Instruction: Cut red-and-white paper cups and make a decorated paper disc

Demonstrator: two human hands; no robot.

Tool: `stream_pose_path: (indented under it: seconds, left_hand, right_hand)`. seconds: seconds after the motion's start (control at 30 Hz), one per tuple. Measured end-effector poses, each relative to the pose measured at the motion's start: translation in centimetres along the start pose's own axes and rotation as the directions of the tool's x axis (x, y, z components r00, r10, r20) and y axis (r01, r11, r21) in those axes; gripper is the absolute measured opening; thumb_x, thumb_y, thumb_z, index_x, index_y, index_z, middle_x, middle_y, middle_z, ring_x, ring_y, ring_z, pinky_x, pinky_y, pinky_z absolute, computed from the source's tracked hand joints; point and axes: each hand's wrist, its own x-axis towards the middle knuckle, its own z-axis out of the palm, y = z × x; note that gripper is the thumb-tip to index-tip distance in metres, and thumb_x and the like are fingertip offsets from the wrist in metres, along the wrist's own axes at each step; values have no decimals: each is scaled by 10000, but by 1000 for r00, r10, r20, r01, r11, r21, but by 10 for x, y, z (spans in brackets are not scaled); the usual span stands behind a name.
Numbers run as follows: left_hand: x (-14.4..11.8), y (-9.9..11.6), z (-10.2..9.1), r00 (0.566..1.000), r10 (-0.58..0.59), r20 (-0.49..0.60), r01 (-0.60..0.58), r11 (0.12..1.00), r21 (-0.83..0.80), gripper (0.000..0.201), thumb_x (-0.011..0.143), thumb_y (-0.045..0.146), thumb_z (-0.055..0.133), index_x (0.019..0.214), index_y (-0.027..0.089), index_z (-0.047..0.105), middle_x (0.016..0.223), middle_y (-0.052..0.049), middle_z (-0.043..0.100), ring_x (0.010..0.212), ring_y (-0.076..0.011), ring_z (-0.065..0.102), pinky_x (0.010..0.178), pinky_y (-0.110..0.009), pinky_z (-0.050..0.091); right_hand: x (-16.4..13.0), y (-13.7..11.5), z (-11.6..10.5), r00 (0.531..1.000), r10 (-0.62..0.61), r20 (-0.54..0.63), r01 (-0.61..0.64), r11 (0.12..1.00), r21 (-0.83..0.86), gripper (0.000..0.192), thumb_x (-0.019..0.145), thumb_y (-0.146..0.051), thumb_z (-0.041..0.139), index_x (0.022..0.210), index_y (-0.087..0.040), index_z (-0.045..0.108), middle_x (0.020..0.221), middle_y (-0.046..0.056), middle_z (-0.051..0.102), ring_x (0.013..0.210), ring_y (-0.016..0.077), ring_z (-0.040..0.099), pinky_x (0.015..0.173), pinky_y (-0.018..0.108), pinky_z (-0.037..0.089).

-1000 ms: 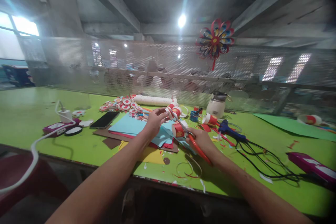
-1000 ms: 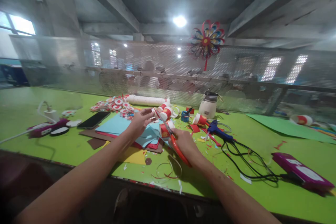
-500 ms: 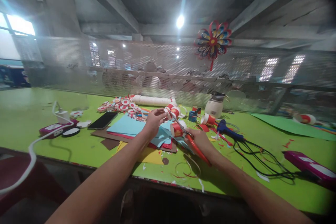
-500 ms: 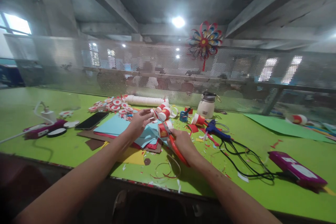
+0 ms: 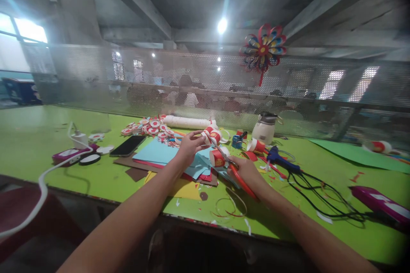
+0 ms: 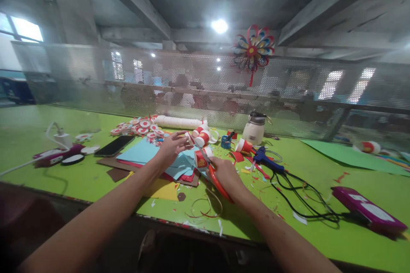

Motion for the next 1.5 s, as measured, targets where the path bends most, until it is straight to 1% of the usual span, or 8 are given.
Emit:
stream_pose_path:
  seconds: [0.27,0.47,0.67,0.77,0.87,1.07,1.3,1.5]
  left_hand:
    - [-1,-1,2,999,33,11,-33,999,7,378,636,220,773,952,121,591,821,-83,678,748,-204,660,806,-466,504]
    - [-1,-2,2,1000,29,0,-29,1000,9,366,645,215,769,949,114,591,777,-76,674,712,-196,659,798,-466,510]
    - [-1,-3,2,1000,27,-9,-26,1000,6,375,639,217,771,950,110,591,799,-86,678,727,-206,662,806,-472,506]
    - [-1,-1,2,1000,28,-8,-28,1000,2,389,639,215,770,962,116,577,794,-80,676,726,-206,666,808,-471,505]
    - [0,1,1,1000,22,-8,-22,1000,1,381,652,228,760,963,120,568,817,-85,675,724,-211,669,803,-475,504]
    - [1,0,-1,1000,26,0,-26,1000,15,330,640,213,766,903,111,595,817,-79,655,724,-200,653,782,-456,509]
    - [-1,-2,2,999,34,13,-34,999,18,333,637,221,772,905,103,614,858,-90,651,761,-196,640,790,-456,510]
    - [0,-3,1,999,34,-4,-34,999,18,337,634,220,774,905,96,616,858,-97,653,767,-200,638,790,-467,511]
  right_hand:
    - [-2,-2,-2,1000,-24,-9,24,999,45,350,696,-168,515,970,-188,733,716,42,719,611,185,617,592,249,422]
    - [-3,-5,-2,1000,-25,-13,26,998,51,346,706,-178,508,967,-158,733,699,50,714,603,188,619,584,249,418]
    - [-4,-7,-4,999,-51,-17,52,994,92,333,705,-167,500,938,-150,738,674,40,707,595,176,609,583,237,416]
    - [-3,-4,-3,999,-43,-23,45,996,79,329,695,-168,504,925,-149,738,662,39,698,586,170,599,584,236,413]
    - [1,3,2,1000,-28,-13,29,998,56,331,674,-193,529,928,-157,737,658,44,693,608,183,599,585,243,412]
    - [3,6,3,1000,7,23,-7,1000,-10,378,691,-223,511,1004,-174,719,698,70,703,602,197,592,583,266,402]
    - [2,5,2,1000,-1,16,1,1000,4,355,689,-212,515,973,-177,726,668,57,691,571,182,573,570,254,395]
    - [2,5,4,1000,-15,-12,16,999,36,363,677,-171,524,973,-163,734,668,53,699,565,168,576,566,238,389]
